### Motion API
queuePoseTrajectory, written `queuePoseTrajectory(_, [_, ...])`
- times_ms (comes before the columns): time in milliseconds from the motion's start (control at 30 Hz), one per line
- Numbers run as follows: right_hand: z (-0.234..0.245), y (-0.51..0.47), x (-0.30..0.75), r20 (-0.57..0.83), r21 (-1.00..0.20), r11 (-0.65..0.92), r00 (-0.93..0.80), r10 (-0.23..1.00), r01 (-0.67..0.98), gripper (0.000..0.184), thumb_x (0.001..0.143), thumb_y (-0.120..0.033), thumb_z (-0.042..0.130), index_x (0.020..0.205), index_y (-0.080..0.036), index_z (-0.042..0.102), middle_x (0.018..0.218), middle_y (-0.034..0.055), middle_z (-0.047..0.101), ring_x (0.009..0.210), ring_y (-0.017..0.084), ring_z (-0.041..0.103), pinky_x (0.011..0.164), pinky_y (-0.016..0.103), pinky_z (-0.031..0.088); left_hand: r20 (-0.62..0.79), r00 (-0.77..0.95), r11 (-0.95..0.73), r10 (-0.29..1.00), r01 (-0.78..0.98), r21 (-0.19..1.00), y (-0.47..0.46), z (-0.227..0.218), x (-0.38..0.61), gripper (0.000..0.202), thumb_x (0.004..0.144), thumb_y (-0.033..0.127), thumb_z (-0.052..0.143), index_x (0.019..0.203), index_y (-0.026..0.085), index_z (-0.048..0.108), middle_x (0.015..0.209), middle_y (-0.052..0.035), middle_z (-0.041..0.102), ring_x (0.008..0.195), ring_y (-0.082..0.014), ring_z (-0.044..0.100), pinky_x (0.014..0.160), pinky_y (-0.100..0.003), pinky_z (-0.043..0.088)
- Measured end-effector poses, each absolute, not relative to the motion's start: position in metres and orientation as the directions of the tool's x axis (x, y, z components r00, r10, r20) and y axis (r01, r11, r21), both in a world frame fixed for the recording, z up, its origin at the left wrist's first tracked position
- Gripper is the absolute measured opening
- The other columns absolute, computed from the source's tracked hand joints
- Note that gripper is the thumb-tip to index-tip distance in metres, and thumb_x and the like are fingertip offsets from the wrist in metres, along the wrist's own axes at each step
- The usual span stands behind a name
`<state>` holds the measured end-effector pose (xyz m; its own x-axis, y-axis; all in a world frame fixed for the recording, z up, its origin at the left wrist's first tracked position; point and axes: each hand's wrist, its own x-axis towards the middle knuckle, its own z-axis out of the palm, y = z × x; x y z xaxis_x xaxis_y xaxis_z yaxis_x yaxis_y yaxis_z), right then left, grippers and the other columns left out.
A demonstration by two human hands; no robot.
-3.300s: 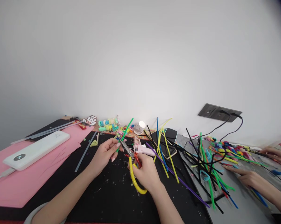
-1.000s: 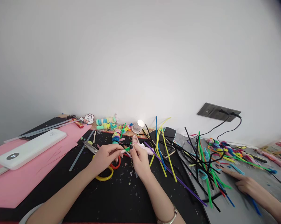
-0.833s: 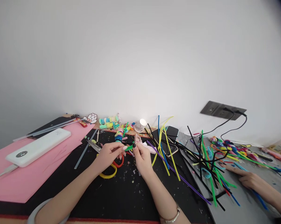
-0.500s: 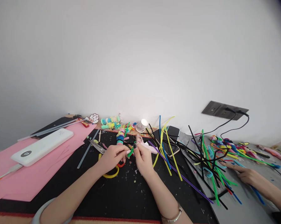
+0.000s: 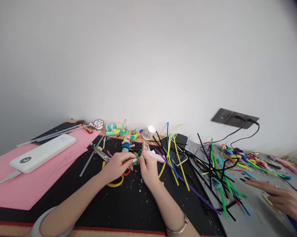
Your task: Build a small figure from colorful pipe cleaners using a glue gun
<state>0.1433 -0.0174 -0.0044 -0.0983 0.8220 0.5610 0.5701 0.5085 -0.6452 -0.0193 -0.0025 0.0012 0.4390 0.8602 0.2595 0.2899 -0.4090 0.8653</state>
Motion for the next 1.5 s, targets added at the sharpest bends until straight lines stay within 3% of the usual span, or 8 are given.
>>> queuePoseTrajectory(300, [-0.002, -0.019, 0.143, 0.508, -0.731, 0.467, -0.059, 0.859, 0.497, 0.032, 0.093, -0.026, 0.038, 0.061, -0.021, 0.036, 0.055, -0.0036, 0.043, 0.053, 0.011, 0.04, 0.053, 0.023, 0.028, 0.223, 0.348, -0.304, 0.91, 0.198, 0.932, 0.004, -0.001, -0.018, 0.024, 0.087, 0.039, 0.052, 0.084, 0.02, 0.066, 0.058, 0.0012, 0.063, 0.057, -0.0171, 0.061, 0.06, -0.027, 0.049])
queuePoseTrajectory(533, [0.006, -0.012, 0.151, 0.442, -0.809, 0.41, -0.024, 0.897, 0.422, 0.029, 0.092, -0.029, 0.039, 0.064, -0.021, 0.041, 0.056, -0.004, 0.043, 0.054, 0.013, 0.04, 0.054, 0.024, 0.029, 0.332, 0.225, -0.383, 0.916, 0.244, 0.891, 0.016, 0.014, -0.006, 0.022, 0.091, 0.038, 0.046, 0.084, 0.021, 0.058, 0.058, 0.0033, 0.057, 0.057, -0.0162, 0.057, 0.062, -0.028, 0.045])
queuePoseTrajectory(633, [0.01, -0.01, 0.157, 0.432, -0.818, 0.414, -0.05, 0.901, 0.398, 0.03, 0.092, -0.029, 0.039, 0.064, -0.021, 0.041, 0.057, -0.0044, 0.042, 0.053, 0.012, 0.04, 0.054, 0.024, 0.029, 0.36, 0.175, -0.385, 0.916, 0.135, 0.913, 0.024, 0.017, 0.004, 0.023, 0.091, 0.039, 0.045, 0.082, 0.021, 0.056, 0.066, 0.0014, 0.057, 0.061, -0.0163, 0.058, 0.064, -0.029, 0.047])
queuePoseTrajectory(733, [0.006, -0.009, 0.162, 0.434, -0.819, 0.419, -0.053, 0.899, 0.392, 0.03, 0.094, -0.03, 0.039, 0.065, -0.02, 0.042, 0.058, -0.0044, 0.043, 0.053, 0.012, 0.04, 0.054, 0.023, 0.03, 0.289, 0.178, -0.283, 0.941, -0.058, 0.957, 0.029, 0.011, 0.012, 0.026, 0.087, 0.045, 0.051, 0.086, 0.02, 0.057, 0.079, -0.0018, 0.06, 0.067, -0.0175, 0.061, 0.064, -0.031, 0.052])
queuePoseTrajectory(833, [-0.001, -0.01, 0.166, 0.448, -0.812, 0.417, -0.023, 0.894, 0.409, 0.031, 0.095, -0.031, 0.036, 0.066, -0.02, 0.042, 0.059, -0.0035, 0.045, 0.055, 0.012, 0.042, 0.054, 0.023, 0.031, 0.186, 0.212, -0.152, 0.959, -0.167, 0.974, 0.027, 0.004, 0.015, 0.03, 0.082, 0.048, 0.059, 0.091, 0.019, 0.06, 0.078, -0.0011, 0.061, 0.073, -0.0185, 0.063, 0.068, -0.033, 0.055])
queuePoseTrajectory(1133, [0.002, -0.012, 0.166, 0.528, -0.674, 0.478, -0.086, 0.845, 0.564, 0.031, 0.094, -0.027, 0.036, 0.064, -0.021, 0.038, 0.059, -0.0025, 0.044, 0.054, 0.013, 0.042, 0.054, 0.024, 0.029, 0.171, 0.228, -0.156, 0.959, -0.081, 0.984, 0.021, -0.003, 0.009, 0.027, 0.077, 0.044, 0.066, 0.085, 0.018, 0.064, 0.075, -0.0017, 0.064, 0.072, -0.0194, 0.064, 0.075, -0.037, 0.055])
queuePoseTrajectory(1300, [0.003, -0.015, 0.162, 0.486, -0.705, 0.459, -0.103, 0.868, 0.54, 0.031, 0.094, -0.027, 0.036, 0.063, -0.021, 0.042, 0.059, -0.001, 0.049, 0.056, 0.015, 0.046, 0.056, 0.025, 0.032, 0.124, 0.15, -0.093, 0.981, -0.203, 0.975, 0.021, -0.003, 0.012, 0.029, 0.076, 0.046, 0.067, 0.075, 0.018, 0.061, 0.066, 0.0015, 0.06, 0.067, -0.0161, 0.061, 0.075, -0.034, 0.055])
queuePoseTrajectory(1500, [0.001, -0.017, 0.159, 0.489, -0.713, 0.449, -0.077, 0.869, 0.538, 0.032, 0.093, -0.027, 0.037, 0.063, -0.021, 0.044, 0.058, -0.0011, 0.05, 0.055, 0.015, 0.046, 0.055, 0.024, 0.032, 0.042, 0.148, 0.015, 0.988, -0.363, 0.932, 0.017, 0.001, 0.015, 0.027, 0.073, 0.041, 0.073, 0.08, 0.016, 0.064, 0.07, 0.0009, 0.061, 0.068, -0.0132, 0.062, 0.075, -0.03, 0.055])
